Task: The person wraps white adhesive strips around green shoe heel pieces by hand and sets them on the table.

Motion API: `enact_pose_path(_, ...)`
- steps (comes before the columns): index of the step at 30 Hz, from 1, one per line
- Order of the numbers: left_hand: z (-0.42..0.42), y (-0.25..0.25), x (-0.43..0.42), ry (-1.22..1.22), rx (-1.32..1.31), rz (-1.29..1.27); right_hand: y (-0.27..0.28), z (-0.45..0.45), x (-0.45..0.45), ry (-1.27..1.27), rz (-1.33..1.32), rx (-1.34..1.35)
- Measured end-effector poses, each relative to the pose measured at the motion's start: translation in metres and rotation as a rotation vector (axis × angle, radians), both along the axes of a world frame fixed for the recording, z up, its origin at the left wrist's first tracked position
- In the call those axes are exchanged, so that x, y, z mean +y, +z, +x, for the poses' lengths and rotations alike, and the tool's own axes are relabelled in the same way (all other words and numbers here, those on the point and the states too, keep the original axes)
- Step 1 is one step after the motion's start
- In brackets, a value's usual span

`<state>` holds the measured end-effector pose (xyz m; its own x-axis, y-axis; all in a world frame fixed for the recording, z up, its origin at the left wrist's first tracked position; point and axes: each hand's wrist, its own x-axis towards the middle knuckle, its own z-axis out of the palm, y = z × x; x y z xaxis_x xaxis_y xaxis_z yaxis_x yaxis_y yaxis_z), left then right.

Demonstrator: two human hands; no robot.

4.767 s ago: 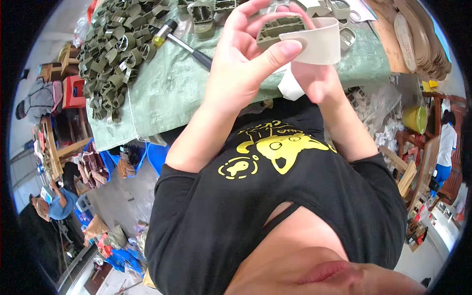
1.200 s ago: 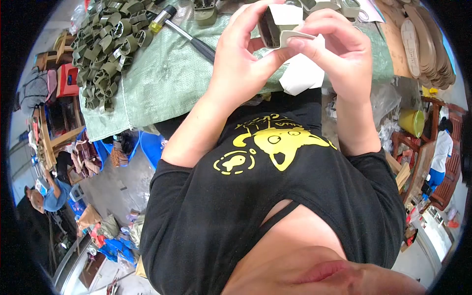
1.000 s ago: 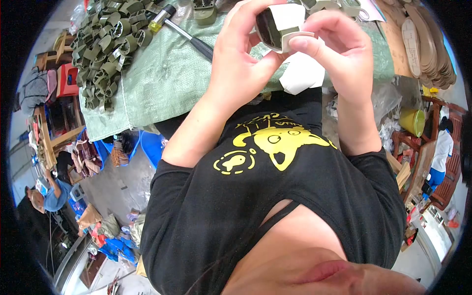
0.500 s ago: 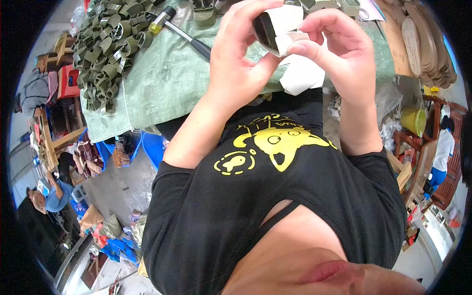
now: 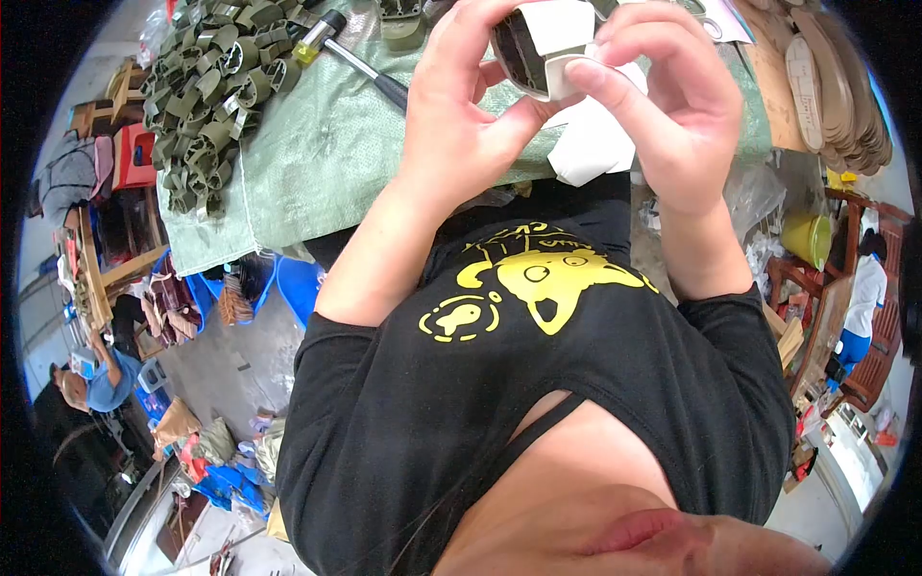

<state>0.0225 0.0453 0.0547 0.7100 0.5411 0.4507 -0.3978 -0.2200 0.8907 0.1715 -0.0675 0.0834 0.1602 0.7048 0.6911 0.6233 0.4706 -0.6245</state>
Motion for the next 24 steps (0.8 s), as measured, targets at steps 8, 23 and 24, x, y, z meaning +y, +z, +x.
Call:
enact_pose_path(8, 0.004, 0.0, 0.004, 0.077, -0.033, 0.161, -0.01, -0.004, 0.011, 0.32, -0.335, 0.83)
enact_pose_path(23, 0.02, -0.069, 0.139, 0.688, 0.796, 0.946, -0.011, 0.129, 0.059, -0.692, -0.659, -0.463)
enact_pose_path(24, 0.017, -0.068, 0.146, 0.66, 0.784, 0.941, -0.014, 0.129, 0.056, -0.617, -0.626, -0.446)
